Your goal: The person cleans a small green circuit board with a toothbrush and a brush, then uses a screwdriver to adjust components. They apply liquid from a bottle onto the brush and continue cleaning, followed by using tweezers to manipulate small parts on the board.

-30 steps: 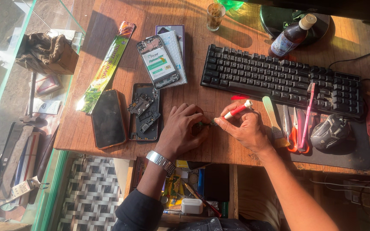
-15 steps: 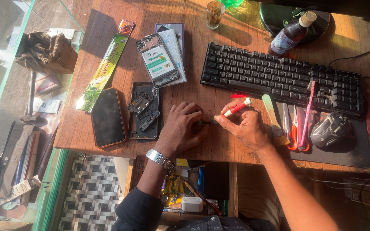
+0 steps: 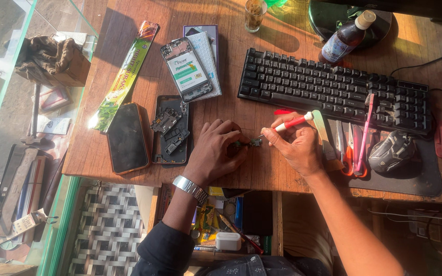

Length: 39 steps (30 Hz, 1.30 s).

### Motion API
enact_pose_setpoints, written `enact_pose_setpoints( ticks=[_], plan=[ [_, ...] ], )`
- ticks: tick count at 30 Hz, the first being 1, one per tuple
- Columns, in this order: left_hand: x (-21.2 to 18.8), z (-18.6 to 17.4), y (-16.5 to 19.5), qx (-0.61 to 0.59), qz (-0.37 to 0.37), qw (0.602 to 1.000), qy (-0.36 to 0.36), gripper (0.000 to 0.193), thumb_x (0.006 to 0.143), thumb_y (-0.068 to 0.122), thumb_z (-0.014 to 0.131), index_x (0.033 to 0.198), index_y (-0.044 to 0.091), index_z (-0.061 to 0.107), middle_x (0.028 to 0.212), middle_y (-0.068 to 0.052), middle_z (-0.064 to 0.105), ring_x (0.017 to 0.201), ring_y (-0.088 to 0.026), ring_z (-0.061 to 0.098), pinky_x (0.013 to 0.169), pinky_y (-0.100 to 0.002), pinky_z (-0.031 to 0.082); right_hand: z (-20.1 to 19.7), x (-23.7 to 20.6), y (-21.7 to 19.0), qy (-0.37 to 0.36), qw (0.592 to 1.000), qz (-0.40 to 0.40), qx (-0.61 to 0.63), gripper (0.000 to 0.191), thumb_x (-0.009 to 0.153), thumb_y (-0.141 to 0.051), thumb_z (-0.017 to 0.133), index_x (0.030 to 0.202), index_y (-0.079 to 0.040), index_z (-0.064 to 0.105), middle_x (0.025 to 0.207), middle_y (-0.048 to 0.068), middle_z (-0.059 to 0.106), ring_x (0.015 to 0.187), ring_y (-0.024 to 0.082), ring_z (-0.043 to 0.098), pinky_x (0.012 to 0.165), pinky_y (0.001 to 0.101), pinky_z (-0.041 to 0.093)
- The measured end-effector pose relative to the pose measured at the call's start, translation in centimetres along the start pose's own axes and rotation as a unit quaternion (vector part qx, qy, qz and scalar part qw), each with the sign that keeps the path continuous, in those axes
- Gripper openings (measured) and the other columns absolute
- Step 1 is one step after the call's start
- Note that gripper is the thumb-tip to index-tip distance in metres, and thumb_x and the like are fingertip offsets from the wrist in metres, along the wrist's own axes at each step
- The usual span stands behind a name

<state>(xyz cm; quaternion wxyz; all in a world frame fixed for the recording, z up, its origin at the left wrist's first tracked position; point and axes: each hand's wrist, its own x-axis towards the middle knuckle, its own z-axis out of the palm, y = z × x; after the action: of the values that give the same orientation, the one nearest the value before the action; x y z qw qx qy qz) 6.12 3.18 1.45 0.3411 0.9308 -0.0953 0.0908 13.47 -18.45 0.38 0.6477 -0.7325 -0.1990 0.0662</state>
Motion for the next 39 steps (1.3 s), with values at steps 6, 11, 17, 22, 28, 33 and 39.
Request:
enact_pose_setpoints(
  ticks=[6, 11, 17, 22, 28, 33, 39],
  plan=[
    [0.0, -0.4, 0.3, 0.002, 0.043, 0.998, 0.036, 0.021, 0.079, 0.027, 0.076, 0.098, 0.017, 0.077, 0.105, 0.0, 0.067, 0.1, -0.019, 0.058, 0.092, -0.036, 0.043, -0.6, -1.8, -0.6, 0.011, 1.0, 0.015, 0.006, 0.018, 0.094, -0.007, 0.076, 0.106, 0.0, 0.064, 0.101, 0.014, 0.075, 0.091, 0.015, 0.073, 0.083, 0.026, 0.06],
    [-0.1, -1.0, 1.0, -0.035, 0.006, 0.999, 0.019, 0.035, 0.081, 0.036, 0.078, 0.11, 0.017, 0.074, 0.097, 0.0, 0.066, 0.097, -0.021, 0.057, 0.087, -0.037, 0.042, -0.8, -2.1, -1.4, -0.005, 0.999, 0.034, -0.015, 0.015, 0.094, -0.006, 0.069, 0.107, 0.001, 0.065, 0.113, 0.013, 0.075, 0.104, 0.016, 0.074, 0.093, 0.0284, 0.06],
    [0.0, -0.7, 0.8, 0.004, 0.022, 0.999, 0.024, 0.031, 0.084, 0.039, 0.078, 0.108, 0.019, 0.077, 0.099, -0.002, 0.065, 0.095, -0.021, 0.057, 0.086, -0.037, 0.043, -0.5, -2.3, -2.2, 0.0, 0.988, 0.02, -0.156, 0.015, 0.091, -0.012, 0.077, 0.103, -0.003, 0.075, 0.098, 0.006, 0.078, 0.088, 0.012, 0.07, 0.079, 0.0253, 0.056],
    [0.0, -0.1, 0.2, 0.015, 0.026, 0.999, 0.032, 0.022, 0.086, 0.035, 0.078, 0.1, 0.019, 0.079, 0.102, -0.001, 0.067, 0.095, -0.02, 0.057, 0.085, -0.036, 0.043, -0.4, -2.6, -2.0, 0.006, 0.987, 0.017, -0.161, 0.011, 0.09, -0.013, 0.077, 0.097, -0.006, 0.075, 0.087, 0.001, 0.075, 0.078, 0.006, 0.07, 0.071, 0.0226, 0.056],
    [-0.1, 0.1, 0.1, 0.013, 0.021, 0.999, 0.03, 0.017, 0.086, 0.033, 0.078, 0.093, 0.018, 0.08, 0.101, 0.0, 0.068, 0.093, -0.019, 0.056, 0.083, -0.036, 0.043, -0.5, -2.6, -1.7, -0.007, 0.987, 0.003, -0.161, 0.01, 0.091, -0.013, 0.077, 0.097, -0.006, 0.075, 0.085, 0.001, 0.074, 0.076, 0.007, 0.068, 0.07, 0.0231, 0.056],
    [0.2, 0.3, 0.0, 0.005, 0.023, 0.999, 0.032, 0.015, 0.085, 0.033, 0.079, 0.087, 0.018, 0.082, 0.095, 0.001, 0.067, 0.089, -0.018, 0.055, 0.082, -0.035, 0.042, -0.5, -2.5, -1.7, -0.011, 0.984, -0.018, -0.176, 0.009, 0.091, -0.012, 0.077, 0.096, -0.006, 0.075, 0.089, 0.0, 0.075, 0.079, 0.007, 0.07, 0.072, 0.0232, 0.056],
    [0.0, 0.4, -0.1, -0.002, 0.023, 0.999, 0.038, 0.014, 0.085, 0.031, 0.079, 0.086, 0.017, 0.082, 0.095, 0.003, 0.067, 0.088, -0.017, 0.054, 0.08, -0.034, 0.042, -0.5, -2.6, -1.7, -0.019, 0.987, -0.003, -0.16, 0.008, 0.091, -0.012, 0.076, 0.096, -0.006, 0.075, 0.087, 0.0, 0.075, 0.077, 0.007, 0.07, 0.071, 0.0227, 0.056]
  ],
)
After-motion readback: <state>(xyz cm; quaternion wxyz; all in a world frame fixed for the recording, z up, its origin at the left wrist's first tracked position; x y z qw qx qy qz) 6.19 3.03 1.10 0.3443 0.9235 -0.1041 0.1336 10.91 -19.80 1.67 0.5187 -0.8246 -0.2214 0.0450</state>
